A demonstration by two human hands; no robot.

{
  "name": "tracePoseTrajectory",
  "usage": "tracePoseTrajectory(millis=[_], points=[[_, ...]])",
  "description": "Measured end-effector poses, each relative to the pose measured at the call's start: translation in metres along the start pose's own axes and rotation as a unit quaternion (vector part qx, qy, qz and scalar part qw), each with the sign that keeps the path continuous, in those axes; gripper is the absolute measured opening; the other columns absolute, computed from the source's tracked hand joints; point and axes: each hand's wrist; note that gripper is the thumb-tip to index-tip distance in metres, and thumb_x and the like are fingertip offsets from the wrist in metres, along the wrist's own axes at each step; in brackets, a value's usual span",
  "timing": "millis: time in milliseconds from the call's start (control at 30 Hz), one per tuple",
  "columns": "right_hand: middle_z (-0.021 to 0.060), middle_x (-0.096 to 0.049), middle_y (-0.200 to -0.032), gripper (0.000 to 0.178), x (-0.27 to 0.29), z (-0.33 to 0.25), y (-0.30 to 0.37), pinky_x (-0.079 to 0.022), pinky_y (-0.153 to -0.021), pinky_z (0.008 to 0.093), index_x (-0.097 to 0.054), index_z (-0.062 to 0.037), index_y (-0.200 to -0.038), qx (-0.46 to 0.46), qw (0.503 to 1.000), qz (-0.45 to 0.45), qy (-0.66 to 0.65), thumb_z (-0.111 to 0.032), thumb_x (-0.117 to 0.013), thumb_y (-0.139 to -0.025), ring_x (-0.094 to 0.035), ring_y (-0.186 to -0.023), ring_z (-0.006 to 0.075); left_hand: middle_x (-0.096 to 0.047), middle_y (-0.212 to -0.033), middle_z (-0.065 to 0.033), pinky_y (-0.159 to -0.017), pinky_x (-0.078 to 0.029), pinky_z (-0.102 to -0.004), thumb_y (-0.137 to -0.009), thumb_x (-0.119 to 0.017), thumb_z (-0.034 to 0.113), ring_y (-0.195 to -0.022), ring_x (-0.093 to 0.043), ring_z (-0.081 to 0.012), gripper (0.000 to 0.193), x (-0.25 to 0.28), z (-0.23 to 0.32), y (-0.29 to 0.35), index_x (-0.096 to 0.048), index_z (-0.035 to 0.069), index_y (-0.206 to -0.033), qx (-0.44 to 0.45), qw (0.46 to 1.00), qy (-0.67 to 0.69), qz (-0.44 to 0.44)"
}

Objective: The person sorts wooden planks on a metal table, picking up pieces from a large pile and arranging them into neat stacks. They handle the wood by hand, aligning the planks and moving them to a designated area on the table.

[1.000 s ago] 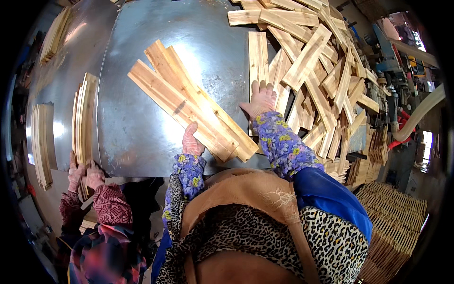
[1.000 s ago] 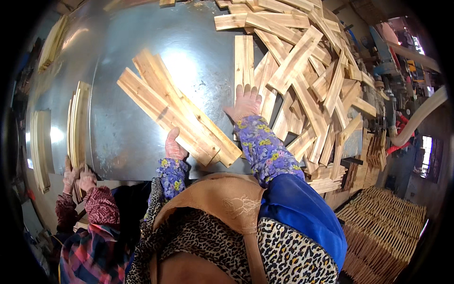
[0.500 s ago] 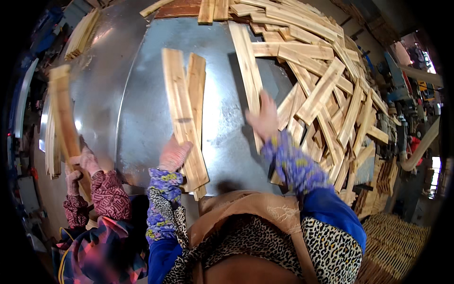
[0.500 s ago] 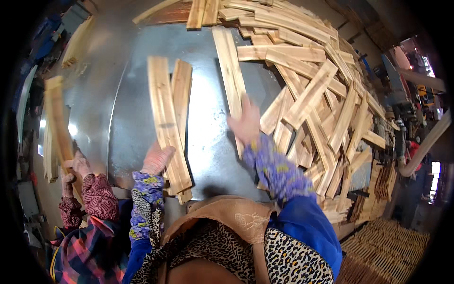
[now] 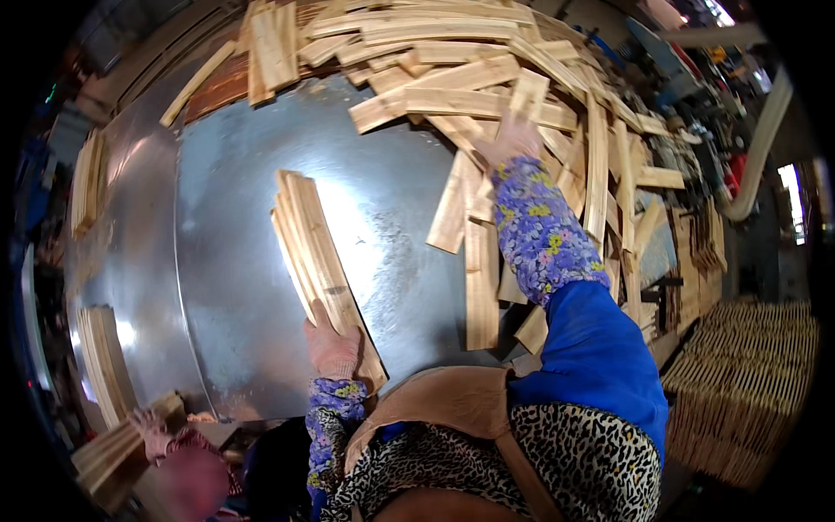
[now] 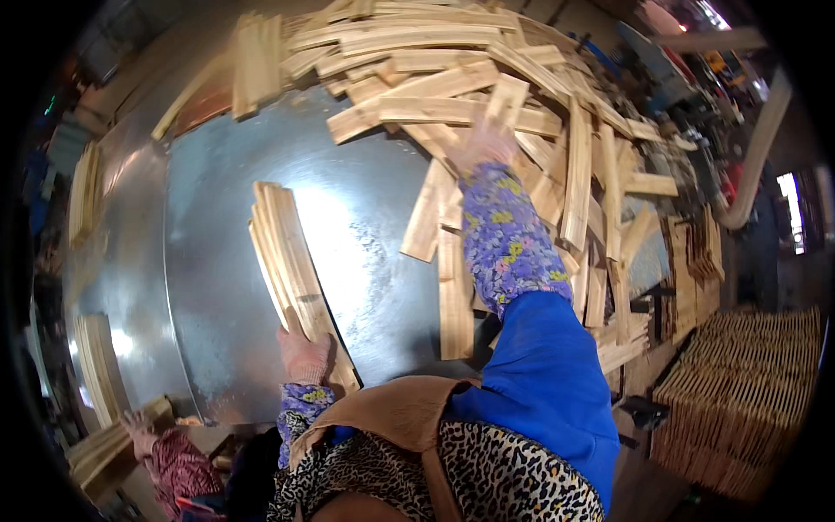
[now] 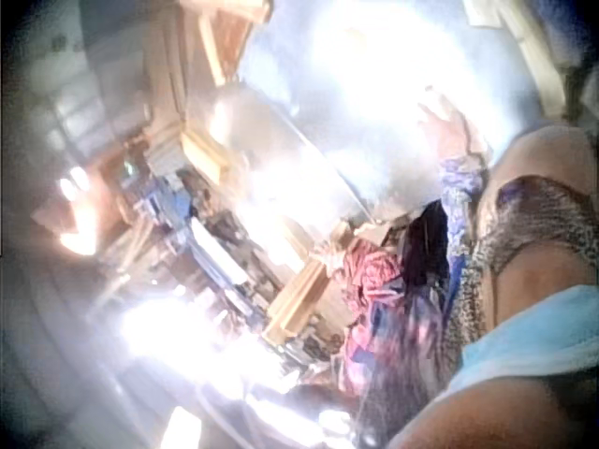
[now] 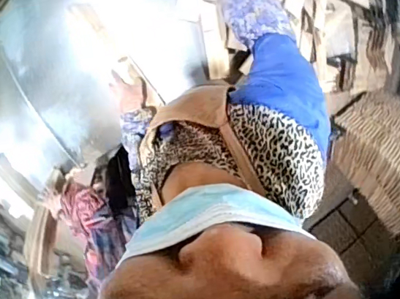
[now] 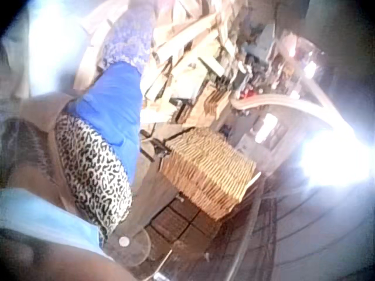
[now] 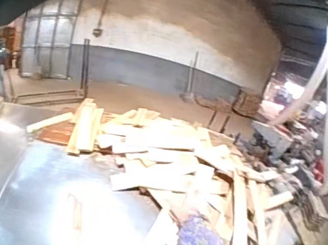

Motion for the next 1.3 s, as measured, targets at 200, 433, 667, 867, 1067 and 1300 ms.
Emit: tracePoseTrajectory(millis=[200,433,667,867,1067,1300], points=[[0.0306,-0.067,-0.149,0.103,-0.022,0.087,0.042,-0.052,-0.117,0.0433,-0.043,0.0032,-0.166,-0.185,0.946,-0.097,-0.250,-0.047,-0.085,-0.086,-0.067,-0.138,0.0385,-0.031,-0.169,-0.0364,-0.121,-0.049,-0.0483,-0.086,-0.075,0.024,-0.144,-0.053,-0.0531,0.102,-0.037,-0.018,-0.006,-0.029,0.007,-0.175,-0.046,0.994,0.072,0.064],[0.0237,-0.079,-0.120,0.059,-0.059,0.100,0.026,-0.058,-0.099,0.0454,-0.071,0.0095,-0.128,-0.158,0.880,-0.134,-0.428,-0.033,-0.083,-0.088,-0.076,-0.112,0.0318,-0.033,-0.168,-0.0367,-0.124,-0.046,-0.0482,-0.089,-0.077,0.021,-0.150,-0.047,-0.0527,0.099,-0.028,0.015,0.005,-0.030,0.007,-0.175,-0.057,0.996,-0.036,0.067],[0.0314,-0.076,-0.121,0.057,-0.023,-0.031,0.201,-0.060,-0.099,0.0494,-0.062,0.0018,-0.143,0.018,0.899,-0.300,-0.317,-0.037,-0.070,-0.102,-0.076,-0.113,0.0455,-0.035,-0.167,-0.0364,-0.122,-0.048,-0.0515,-0.095,-0.077,0.037,-0.146,-0.052,-0.0536,0.095,-0.023,0.031,0.017,-0.032,0.012,-0.175,0.004,0.999,-0.010,0.043],[0.0165,-0.071,-0.147,0.062,-0.097,-0.014,0.242,-0.051,-0.116,0.0531,-0.069,-0.0116,-0.148,0.279,0.900,-0.180,-0.282,-0.052,-0.071,-0.100,-0.067,-0.133,0.0357,-0.024,-0.177,-0.0304,-0.123,-0.048,-0.0493,-0.088,-0.082,0.055,-0.150,-0.051,-0.0485,0.112,-0.034,0.053,0.024,-0.027,0.017,-0.177,0.050,0.993,-0.100,0.036],[0.0210,-0.059,-0.150,0.085,-0.051,0.087,0.098,-0.052,-0.115,0.0558,-0.051,-0.0155,-0.158,0.141,0.988,-0.069,-0.009,-0.042,-0.084,-0.084,-0.060,-0.135,0.0451,-0.029,-0.173,-0.0307,-0.127,-0.045,-0.0482,-0.090,-0.083,0.031,-0.155,-0.045,-0.0447,0.108,-0.027,0.038,0.023,-0.022,0.008,-0.176,0.030,0.996,0.082,0.032],[0.0241,-0.068,-0.145,0.079,0.015,-0.047,0.207,-0.064,-0.075,0.0338,-0.043,-0.0073,-0.169,-0.058,0.772,-0.406,-0.486,-0.022,-0.075,-0.098,-0.073,-0.091,0.0238,-0.070,-0.142,-0.0296,-0.098,-0.068,-0.0523,-0.093,-0.084,0.037,-0.122,-0.076,-0.0396,0.088,0.003,-0.065,0.000,-0.048,-0.004,-0.161,-0.008,0.510,0.818,-0.267]])
Point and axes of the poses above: each hand's wrist, its own y-axis away from the middle knuckle, its own x-axis out of the back of the hand, z = x × y
